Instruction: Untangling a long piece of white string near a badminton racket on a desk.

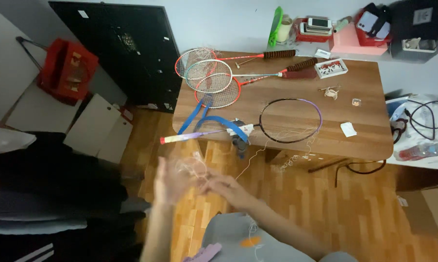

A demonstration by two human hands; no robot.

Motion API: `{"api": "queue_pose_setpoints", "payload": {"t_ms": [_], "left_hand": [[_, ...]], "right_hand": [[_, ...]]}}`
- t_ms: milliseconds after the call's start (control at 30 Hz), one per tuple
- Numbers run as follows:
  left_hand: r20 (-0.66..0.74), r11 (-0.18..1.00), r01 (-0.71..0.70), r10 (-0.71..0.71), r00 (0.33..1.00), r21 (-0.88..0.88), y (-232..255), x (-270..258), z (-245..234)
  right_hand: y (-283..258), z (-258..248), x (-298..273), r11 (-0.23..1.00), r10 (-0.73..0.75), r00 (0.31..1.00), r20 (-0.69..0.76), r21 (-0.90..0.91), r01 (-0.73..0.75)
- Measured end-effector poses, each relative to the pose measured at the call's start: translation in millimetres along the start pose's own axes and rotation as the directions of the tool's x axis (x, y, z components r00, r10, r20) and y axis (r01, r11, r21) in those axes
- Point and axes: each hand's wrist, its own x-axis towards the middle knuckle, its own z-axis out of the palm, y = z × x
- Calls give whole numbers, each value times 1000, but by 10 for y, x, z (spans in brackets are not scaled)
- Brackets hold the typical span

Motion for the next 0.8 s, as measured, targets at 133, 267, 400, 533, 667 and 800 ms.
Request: {"api": "queue_pose_setpoints", "payload": {"t_ms": [133, 267, 400, 533, 667, 800], "left_hand": [[212, 898, 334, -281, 936, -286, -690, 303, -162], [313, 970, 218, -240, 919, 104, -603, 293, 41], [169, 966, 134, -173, 970, 222, -547, 369, 18], [126, 980, -59, 35, 991, 190, -366, 659, -187], [93, 976, -161, 148, 985, 150, -10, 463, -7], [145, 952, -286, 270, 952, 109, 129, 381, 46]], "right_hand": [[-944, 150, 99, 989, -121, 991, -62, -92, 115], [-965, 84, 40, 989, -91, 996, 12, -120, 91], [-677, -207, -85, 981, -119, 993, -15, -155, 115], [-641, -271, -129, 960, -264, 959, -100, 64, 272], [-749, -635, -274, 928, -332, 938, -102, 145, 344], [-953, -828, -396, 899, -378, 905, -194, 157, 409]]}}
